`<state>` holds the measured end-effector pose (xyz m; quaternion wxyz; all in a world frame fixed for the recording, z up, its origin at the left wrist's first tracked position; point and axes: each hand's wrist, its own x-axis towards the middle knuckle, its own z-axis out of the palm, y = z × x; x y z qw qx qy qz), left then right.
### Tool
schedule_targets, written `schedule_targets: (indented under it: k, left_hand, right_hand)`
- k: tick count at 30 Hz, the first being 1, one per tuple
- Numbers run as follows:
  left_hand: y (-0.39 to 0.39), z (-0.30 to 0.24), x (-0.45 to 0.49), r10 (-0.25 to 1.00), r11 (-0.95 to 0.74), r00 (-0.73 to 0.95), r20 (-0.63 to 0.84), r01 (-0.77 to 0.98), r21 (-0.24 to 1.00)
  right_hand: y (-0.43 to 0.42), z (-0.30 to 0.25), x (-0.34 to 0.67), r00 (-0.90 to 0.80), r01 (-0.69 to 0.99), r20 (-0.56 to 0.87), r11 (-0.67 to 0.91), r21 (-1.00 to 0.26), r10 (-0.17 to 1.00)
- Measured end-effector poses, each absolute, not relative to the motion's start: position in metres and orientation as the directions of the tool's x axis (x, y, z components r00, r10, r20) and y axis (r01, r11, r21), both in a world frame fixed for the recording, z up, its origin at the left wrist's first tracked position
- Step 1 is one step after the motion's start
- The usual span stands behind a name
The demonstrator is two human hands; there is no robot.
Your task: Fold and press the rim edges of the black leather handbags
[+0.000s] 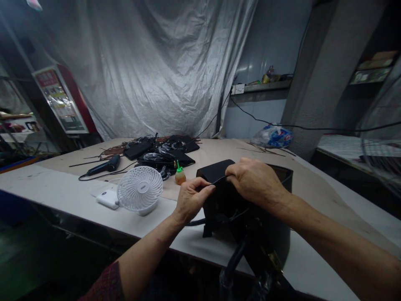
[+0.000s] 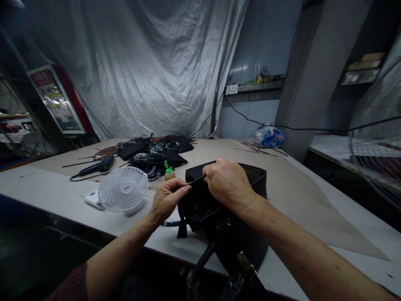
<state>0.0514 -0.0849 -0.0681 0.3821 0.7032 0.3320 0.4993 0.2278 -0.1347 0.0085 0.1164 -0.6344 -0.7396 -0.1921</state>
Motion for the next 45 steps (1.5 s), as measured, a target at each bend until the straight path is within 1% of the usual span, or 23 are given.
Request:
schedule_targets:
  k: [6,11,14,16,20,23,26,29,32,39,42,45]
  left_hand:
    - [-0.086,-0.063,0.05,0.846,-0.396,0.393,0.361,0.01,0.918]
    - [-0.088,-0.063,0.052,0.855,-0.414,0.369,0.365,0.061,0.908]
    - [-0.087,-0.064,0.051,0.852,-0.474,0.315,0.419,0.123,0.872]
    - [-0.085,-0.06,0.051,0.833,-0.525,0.313,0.455,0.19,0.83]
    - [-0.078,-0.039,0.057,0.778,-0.603,0.434,0.454,0.313,0.734]
    - [-0.075,-0.02,0.068,0.729,-0.649,0.531,0.433,0.333,0.684]
    - [-0.074,-0.01,0.078,0.695,-0.692,0.562,0.448,0.353,0.63]
    - [-0.073,-0.011,0.081,0.691,-0.695,0.571,0.444,0.355,0.625]
    - [-0.071,-0.013,0.08,0.698,-0.683,0.573,0.429,0.354,0.638]
    - [-0.071,-0.012,0.08,0.687,-0.699,0.589,0.425,0.376,0.608]
    - [-0.07,-0.012,0.08,0.663,-0.721,0.613,0.43,0.368,0.587]
    - [-0.069,-0.014,0.08,0.644,-0.74,0.617,0.452,0.354,0.572]
  right_hand:
    - [-0.137,0.009,0.23,-0.164,0.984,0.429,0.116,0.135,0.888]
    - [-0.136,0.008,0.23,-0.176,0.981,0.432,0.123,0.148,0.884]
    - [-0.136,0.008,0.23,-0.19,0.978,0.426,0.134,0.159,0.884]
    - [-0.137,0.009,0.23,-0.199,0.977,0.423,0.144,0.158,0.884]
    - [-0.136,0.007,0.228,-0.21,0.975,0.435,0.156,0.157,0.876]
    - [-0.136,0.007,0.227,-0.239,0.967,0.429,0.176,0.182,0.871]
    - [-0.139,0.009,0.234,-0.181,0.981,0.442,0.128,0.147,0.879]
    - [-0.145,0.012,0.25,-0.089,0.994,0.46,0.051,0.095,0.883]
    - [-0.149,0.013,0.267,-0.058,0.996,0.484,0.014,0.093,0.873]
    - [-0.144,0.013,0.275,-0.072,0.992,0.495,0.01,0.127,0.866]
    - [-0.143,0.014,0.273,-0.089,0.987,0.507,0.006,0.163,0.857]
    - [-0.143,0.014,0.272,-0.13,0.98,0.488,0.037,0.196,0.863]
